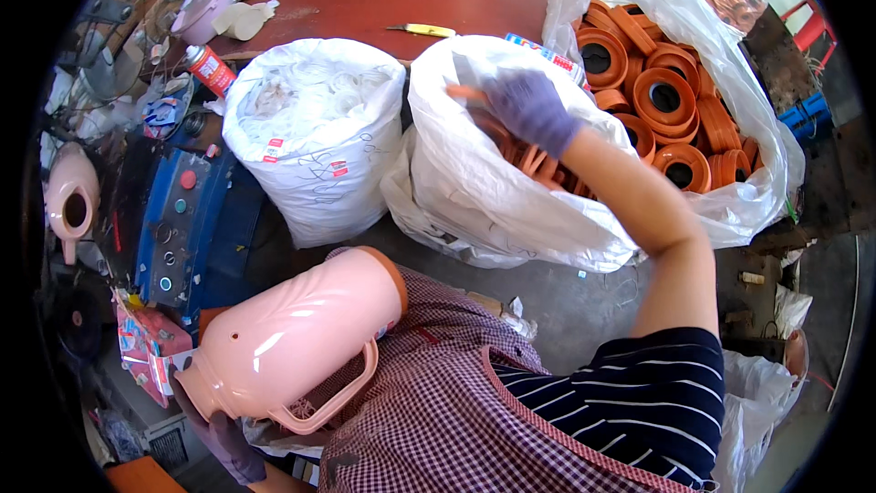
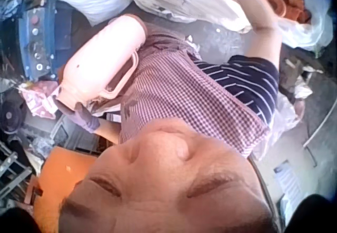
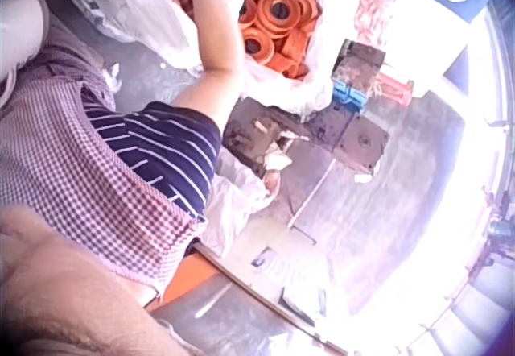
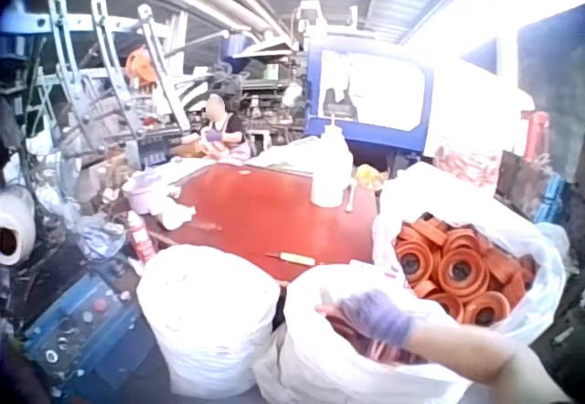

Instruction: The person assembles pink plastic pitchers by attaching handles and lids. They pick up each pitcher, affix a handle, place a lid on top, and set the completed unit aside. The process is repeated for multiple units in a cluttered workshop.

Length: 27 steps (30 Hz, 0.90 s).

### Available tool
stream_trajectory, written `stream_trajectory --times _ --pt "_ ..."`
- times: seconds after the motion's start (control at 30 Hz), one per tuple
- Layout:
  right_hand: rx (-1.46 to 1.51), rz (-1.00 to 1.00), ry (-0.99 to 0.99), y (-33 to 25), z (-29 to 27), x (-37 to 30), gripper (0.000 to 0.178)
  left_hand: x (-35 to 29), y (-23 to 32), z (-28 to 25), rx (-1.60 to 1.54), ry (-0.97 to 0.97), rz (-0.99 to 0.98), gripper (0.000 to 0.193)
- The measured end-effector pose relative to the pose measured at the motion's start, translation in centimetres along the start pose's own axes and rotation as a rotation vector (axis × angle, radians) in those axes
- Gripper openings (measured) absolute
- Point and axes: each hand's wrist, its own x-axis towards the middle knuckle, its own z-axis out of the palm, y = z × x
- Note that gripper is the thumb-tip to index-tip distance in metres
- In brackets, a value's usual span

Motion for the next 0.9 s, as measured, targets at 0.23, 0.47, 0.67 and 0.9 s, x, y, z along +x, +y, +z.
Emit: stream_trajectory --times 0.23,0.47,0.67,0.9 --pt "-0.811 -0.349 -0.817 -1.1 -1.3 14.3 0.016 -1.9 1.0 -0.3 0.344 0.198 0.17 0.097" --pt "-0.221 -0.554 -0.014 -16.2 -15.8 22.2 0.012 -2.5 4.2 4.0 0.388 0.164 0.256 0.082" --pt "-0.152 -1.002 0.167 -30.0 -29.5 15.7 0.013 0.0 4.9 6.6 0.398 -0.113 0.411 0.072" --pt "1.292 -1.028 0.847 -32.1 -24.6 17.6 0.063 -2.1 -1.0 3.6 0.415 0.322 0.291 0.078"
